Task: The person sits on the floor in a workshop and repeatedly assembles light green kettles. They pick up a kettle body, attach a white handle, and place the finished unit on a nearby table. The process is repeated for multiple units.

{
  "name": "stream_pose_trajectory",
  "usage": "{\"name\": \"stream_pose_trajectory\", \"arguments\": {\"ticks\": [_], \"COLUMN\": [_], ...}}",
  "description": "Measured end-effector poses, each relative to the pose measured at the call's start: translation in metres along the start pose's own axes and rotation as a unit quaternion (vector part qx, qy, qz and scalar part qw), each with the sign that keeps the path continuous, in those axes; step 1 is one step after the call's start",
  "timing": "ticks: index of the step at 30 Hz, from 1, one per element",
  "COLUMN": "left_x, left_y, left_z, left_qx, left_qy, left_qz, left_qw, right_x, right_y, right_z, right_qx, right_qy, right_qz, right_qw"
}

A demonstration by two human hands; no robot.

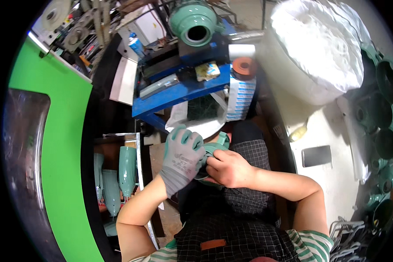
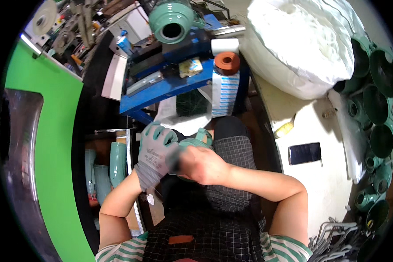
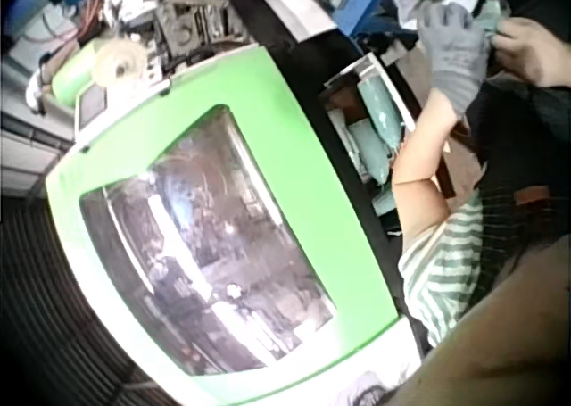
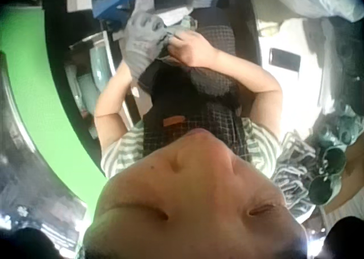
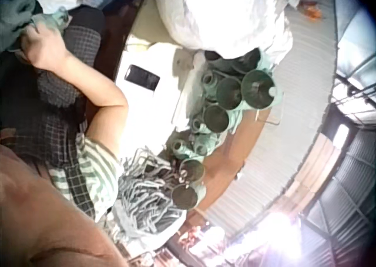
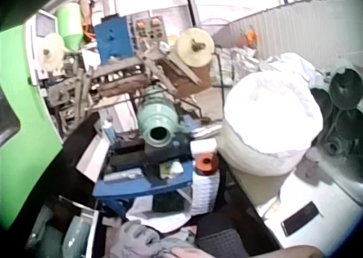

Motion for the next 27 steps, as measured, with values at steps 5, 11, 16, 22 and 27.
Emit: {"name": "stream_pose_trajectory", "arguments": {"ticks": [5,11,16,22,27], "left_x": [0.001,-0.007,0.013,0.09,0.096], "left_y": [-0.006,0.004,-0.004,-0.086,-0.194], "left_z": [-0.016,-0.029,-0.019,-0.068,-0.177], "left_qx": [0.094,0.152,0.069,-0.146,-0.176], "left_qy": [0.099,0.045,0.157,0.344,0.253], "left_qz": [-0.051,-0.061,-0.022,0.127,0.07], "left_qw": [0.989,0.985,0.985,0.919,0.949], "right_x": [-0.002,-0.004,-0.069,-0.294,-0.404], "right_y": [-0.002,-0.007,0.024,0.14,0.151], "right_z": [-0.003,-0.005,0.001,0.034,-0.028], "right_qx": [0.06,0.074,-0.032,-0.377,-0.405], "right_qy": [0.01,-0.04,-0.382,-0.129,-0.436], "right_qz": [0.002,-0.021,-0.248,-0.595,-0.511], "right_qw": [0.998,0.996,0.89,0.698,0.62]}}
Point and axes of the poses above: each hand's wrist, its own y-axis away from the middle knuckle, its own z-axis out of the back of the hand, x = y × z, the point moved 10 cm from there along -y, towards the middle knuckle, and after that the axes turned 5 degrees about -x, right-handed, at the moved point
